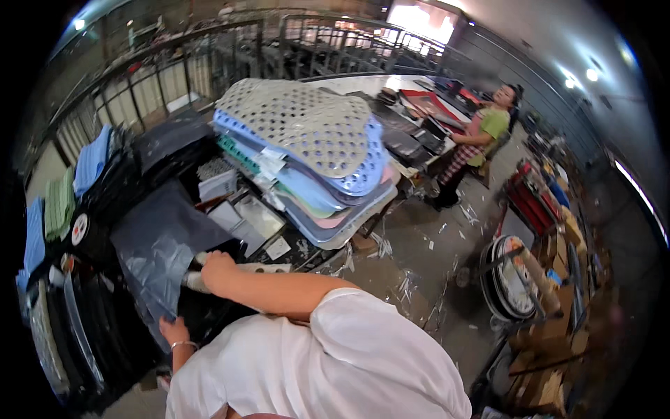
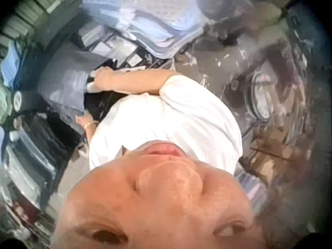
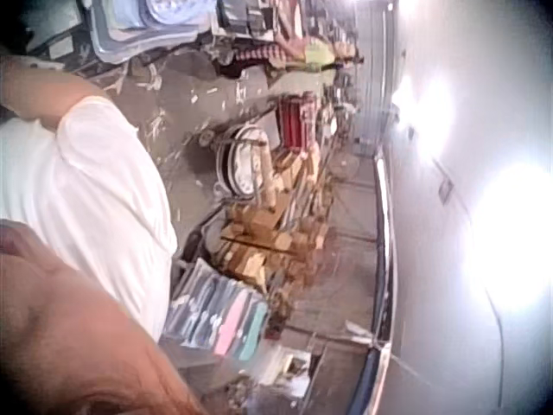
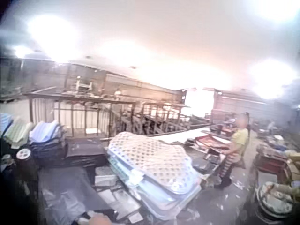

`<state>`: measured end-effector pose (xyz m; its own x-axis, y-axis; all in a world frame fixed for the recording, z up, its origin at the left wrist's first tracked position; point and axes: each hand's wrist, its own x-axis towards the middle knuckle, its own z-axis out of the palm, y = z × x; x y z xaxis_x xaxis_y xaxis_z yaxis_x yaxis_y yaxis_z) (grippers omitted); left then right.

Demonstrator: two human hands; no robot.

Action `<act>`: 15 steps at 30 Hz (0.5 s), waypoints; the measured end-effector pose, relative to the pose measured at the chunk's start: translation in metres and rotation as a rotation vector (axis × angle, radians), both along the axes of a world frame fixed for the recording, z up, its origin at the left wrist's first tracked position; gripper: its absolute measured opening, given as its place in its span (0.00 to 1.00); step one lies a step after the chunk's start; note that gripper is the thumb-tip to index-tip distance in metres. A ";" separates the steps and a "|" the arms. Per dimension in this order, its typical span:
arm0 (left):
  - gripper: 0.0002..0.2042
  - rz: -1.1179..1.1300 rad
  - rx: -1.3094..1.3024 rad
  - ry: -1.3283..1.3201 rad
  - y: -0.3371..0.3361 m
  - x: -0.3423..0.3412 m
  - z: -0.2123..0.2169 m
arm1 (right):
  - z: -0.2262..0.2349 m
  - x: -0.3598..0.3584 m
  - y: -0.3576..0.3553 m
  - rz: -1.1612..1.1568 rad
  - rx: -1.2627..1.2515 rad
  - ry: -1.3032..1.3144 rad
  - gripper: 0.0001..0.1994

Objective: The person places rubber mats into plastic bags, seals them with an adhesive strip, and attaches shipping labels to the finished packages.

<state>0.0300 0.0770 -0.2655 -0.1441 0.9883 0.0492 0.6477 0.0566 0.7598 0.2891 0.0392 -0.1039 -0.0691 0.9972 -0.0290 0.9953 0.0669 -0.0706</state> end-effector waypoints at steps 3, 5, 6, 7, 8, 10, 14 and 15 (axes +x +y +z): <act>0.15 0.013 -0.445 -0.573 0.027 0.025 0.015 | -0.008 -0.005 0.013 -0.049 -0.019 0.030 0.13; 0.20 -0.352 -0.172 0.029 0.044 0.010 -0.008 | -0.032 -0.029 0.047 -0.230 0.033 0.314 0.12; 0.24 -0.627 0.079 0.256 -0.004 0.067 0.065 | -0.031 -0.016 0.053 -0.307 0.014 0.359 0.12; 0.23 -0.947 0.150 0.437 -0.027 0.078 0.096 | -0.019 -0.024 0.060 -0.324 0.005 0.423 0.12; 0.23 -0.947 -0.118 0.364 -0.054 0.099 0.124 | -0.034 -0.024 0.078 -0.160 0.054 0.100 0.11; 0.22 -0.873 -0.033 0.261 -0.062 0.100 0.125 | -0.038 -0.026 0.104 -0.037 0.137 -0.139 0.11; 0.11 -0.435 -0.179 -0.414 -0.031 0.028 0.062 | 0.009 -0.040 0.107 0.087 -0.028 0.158 0.13; 0.08 -0.296 -0.260 -0.728 -0.034 0.015 0.054 | 0.023 -0.044 0.095 0.165 -0.103 0.213 0.13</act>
<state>0.0448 0.0428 -0.2112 0.2167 0.9573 -0.1913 0.0140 0.1929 0.9811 0.2450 0.1346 -0.0806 -0.2453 0.9646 -0.0968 0.9336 0.2081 -0.2916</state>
